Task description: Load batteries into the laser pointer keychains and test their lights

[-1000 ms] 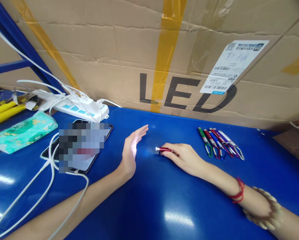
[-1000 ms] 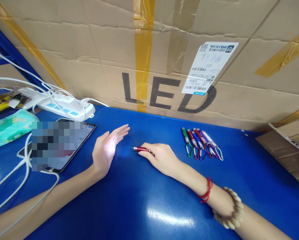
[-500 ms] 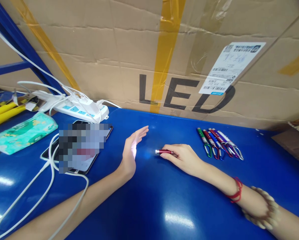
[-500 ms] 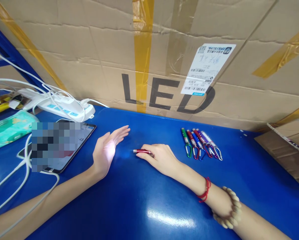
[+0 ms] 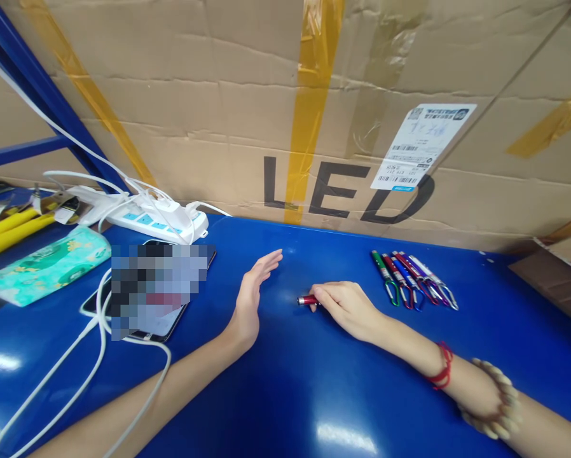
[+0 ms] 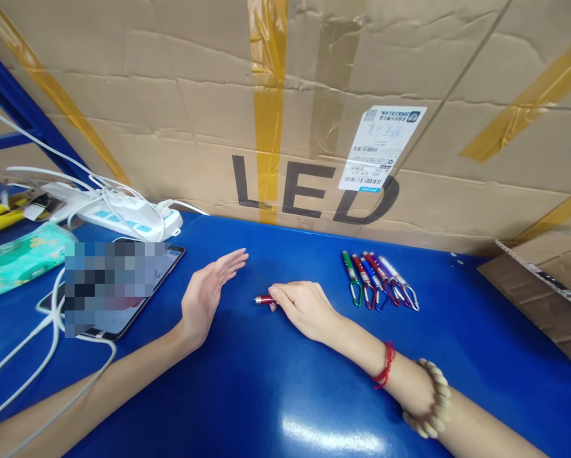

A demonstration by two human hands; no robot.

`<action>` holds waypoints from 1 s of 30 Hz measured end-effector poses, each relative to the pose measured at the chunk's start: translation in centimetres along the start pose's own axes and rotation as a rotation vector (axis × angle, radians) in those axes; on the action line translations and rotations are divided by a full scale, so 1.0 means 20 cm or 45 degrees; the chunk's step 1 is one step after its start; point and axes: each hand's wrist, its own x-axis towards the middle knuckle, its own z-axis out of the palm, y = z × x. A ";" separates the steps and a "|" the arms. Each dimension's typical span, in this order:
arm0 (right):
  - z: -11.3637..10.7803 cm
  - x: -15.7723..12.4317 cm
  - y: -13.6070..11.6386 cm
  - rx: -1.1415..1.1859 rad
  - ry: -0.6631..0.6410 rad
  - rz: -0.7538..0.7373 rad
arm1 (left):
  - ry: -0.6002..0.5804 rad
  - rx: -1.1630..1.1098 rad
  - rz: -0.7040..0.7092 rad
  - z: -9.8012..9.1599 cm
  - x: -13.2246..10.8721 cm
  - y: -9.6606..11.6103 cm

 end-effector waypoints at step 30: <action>-0.12 -0.02 -0.06 -0.256 0.018 0.201 | -0.029 0.110 0.002 -0.01 -0.01 0.01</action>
